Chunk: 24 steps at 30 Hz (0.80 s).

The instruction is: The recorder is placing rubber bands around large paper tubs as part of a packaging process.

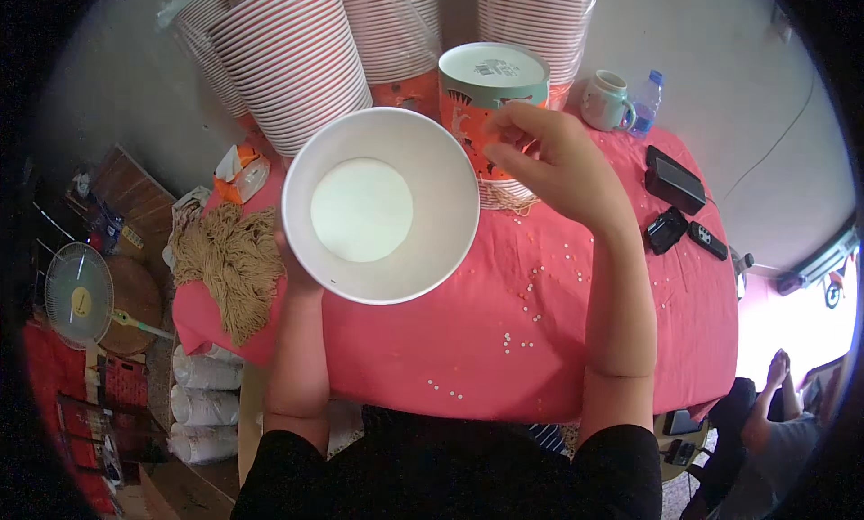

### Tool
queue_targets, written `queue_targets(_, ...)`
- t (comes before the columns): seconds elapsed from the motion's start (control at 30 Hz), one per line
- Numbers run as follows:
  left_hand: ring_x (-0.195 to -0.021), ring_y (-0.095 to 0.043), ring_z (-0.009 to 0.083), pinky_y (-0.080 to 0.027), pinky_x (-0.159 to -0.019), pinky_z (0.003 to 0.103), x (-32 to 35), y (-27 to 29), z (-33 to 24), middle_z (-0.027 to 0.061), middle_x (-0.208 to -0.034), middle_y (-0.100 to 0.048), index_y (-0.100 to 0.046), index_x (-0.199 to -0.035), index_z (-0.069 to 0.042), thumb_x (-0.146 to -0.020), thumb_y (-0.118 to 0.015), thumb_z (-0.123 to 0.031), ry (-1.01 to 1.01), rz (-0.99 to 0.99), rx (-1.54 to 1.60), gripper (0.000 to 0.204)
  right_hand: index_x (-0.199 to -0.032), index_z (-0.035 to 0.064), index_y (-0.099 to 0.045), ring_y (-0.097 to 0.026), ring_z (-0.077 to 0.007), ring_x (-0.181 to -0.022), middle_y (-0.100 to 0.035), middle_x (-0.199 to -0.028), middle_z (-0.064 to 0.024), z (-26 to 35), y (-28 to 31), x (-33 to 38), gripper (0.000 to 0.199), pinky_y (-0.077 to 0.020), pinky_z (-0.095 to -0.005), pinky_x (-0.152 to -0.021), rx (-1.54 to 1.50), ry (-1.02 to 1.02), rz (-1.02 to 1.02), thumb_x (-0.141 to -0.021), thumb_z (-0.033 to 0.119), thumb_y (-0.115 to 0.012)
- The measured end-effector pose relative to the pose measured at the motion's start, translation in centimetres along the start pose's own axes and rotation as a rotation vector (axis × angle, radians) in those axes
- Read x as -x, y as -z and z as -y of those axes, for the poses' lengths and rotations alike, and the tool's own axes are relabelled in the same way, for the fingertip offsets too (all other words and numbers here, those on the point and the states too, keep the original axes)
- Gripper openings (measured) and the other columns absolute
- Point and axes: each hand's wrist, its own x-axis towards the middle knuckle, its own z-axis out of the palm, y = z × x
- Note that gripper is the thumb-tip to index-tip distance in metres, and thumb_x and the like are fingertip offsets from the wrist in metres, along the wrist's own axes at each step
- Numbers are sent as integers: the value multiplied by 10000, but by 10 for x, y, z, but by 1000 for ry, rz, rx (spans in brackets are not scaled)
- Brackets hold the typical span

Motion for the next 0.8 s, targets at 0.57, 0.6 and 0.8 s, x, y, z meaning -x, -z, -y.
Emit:
queue_targets(0.57,-1267,-510,270,-471,-1020,421,19,20,50,181,-1410,-478,-368,-1440,9,-974,-358,-604,105,-57,392,770,-1003,-19,-581,-608,-103,-746,-602,-795,-30,48,-16,18,321,-482,-265,-681,-423,125,180,-843,192,-762)
queue_targets(0.6,-1273,-504,270,-469,-1024,422,19,19,51,178,-1417,-472,-364,-1443,4,-976,-359,-596,123,-59,401,760,-1003,-19,-581,-608,-103,-746,-602,-795,-30,50,-15,19,321,-482,-265,-681,-430,130,182,-843,192,-762)
queue_targets(0.8,-1315,-463,270,-452,-1048,424,16,22,55,160,-1457,-435,-344,-1464,-26,-991,-365,-548,235,-50,494,705,-903,-12,-603,-602,-123,-722,-617,-768,-45,50,-10,21,305,-485,-271,-670,-329,234,337,-787,181,-809)
